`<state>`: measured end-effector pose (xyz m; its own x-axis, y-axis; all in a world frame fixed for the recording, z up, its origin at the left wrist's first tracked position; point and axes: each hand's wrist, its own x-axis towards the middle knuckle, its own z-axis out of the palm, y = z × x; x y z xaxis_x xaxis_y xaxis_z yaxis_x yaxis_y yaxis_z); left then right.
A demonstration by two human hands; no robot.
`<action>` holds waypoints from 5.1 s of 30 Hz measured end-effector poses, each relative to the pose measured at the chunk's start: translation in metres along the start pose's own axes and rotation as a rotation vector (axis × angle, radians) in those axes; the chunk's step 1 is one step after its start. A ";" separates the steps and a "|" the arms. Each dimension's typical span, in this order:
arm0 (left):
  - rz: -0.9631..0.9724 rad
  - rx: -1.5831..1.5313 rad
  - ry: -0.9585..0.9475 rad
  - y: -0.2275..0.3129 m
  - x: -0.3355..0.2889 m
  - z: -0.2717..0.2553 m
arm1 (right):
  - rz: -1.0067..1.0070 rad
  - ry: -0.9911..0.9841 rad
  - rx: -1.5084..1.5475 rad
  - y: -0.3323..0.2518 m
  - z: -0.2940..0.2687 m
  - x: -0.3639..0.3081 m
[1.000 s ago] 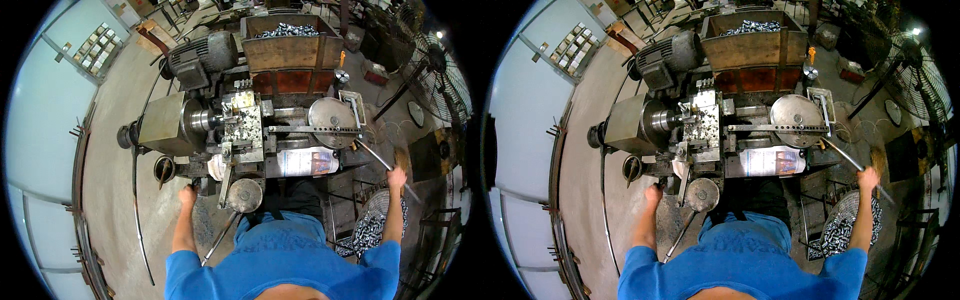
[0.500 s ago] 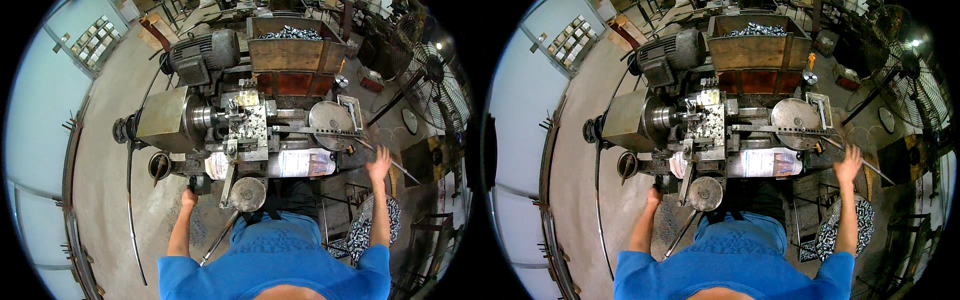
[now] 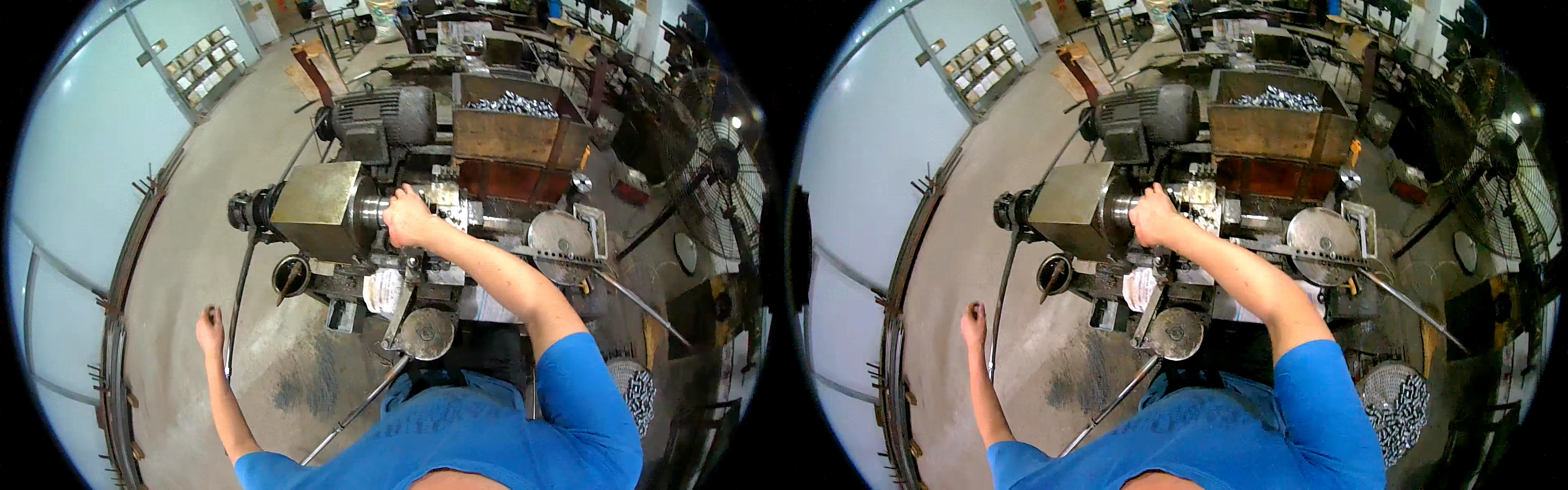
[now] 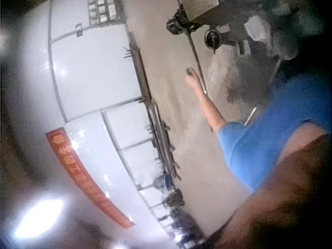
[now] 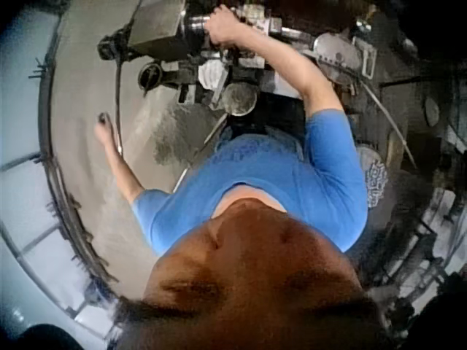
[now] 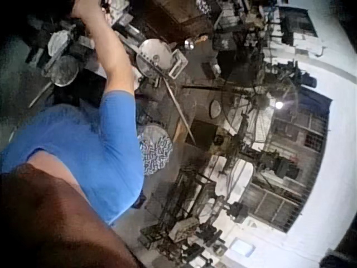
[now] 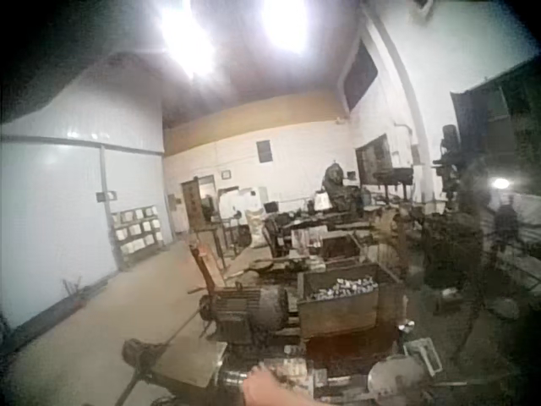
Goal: The person operates a manual lathe machine by moving levers to process metal components. They pick up individual metal pieces from a container and place them into a circular bin after processing.
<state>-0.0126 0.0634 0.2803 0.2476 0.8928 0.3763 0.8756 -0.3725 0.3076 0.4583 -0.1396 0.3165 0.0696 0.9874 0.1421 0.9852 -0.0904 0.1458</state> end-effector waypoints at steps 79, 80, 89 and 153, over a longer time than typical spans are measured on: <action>-0.366 -0.864 -0.553 0.034 -0.083 0.047 | 0.774 0.395 0.917 0.072 -0.012 -0.343; -0.346 -0.808 -0.554 0.031 -0.082 0.050 | 0.591 0.349 0.851 0.081 0.003 -0.309; -0.109 -0.062 -0.412 0.039 -0.125 0.003 | -0.080 -0.004 0.183 -0.001 -0.027 -0.020; -0.379 -0.097 -0.853 -0.059 -0.152 0.213 | 1.399 -0.129 -0.163 0.092 0.100 -0.556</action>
<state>-0.0134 0.0037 0.0191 0.2071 0.8288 -0.5197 0.9310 -0.0038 0.3649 0.5260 -0.6840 0.1527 0.9819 0.0753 0.1739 0.0635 -0.9953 0.0724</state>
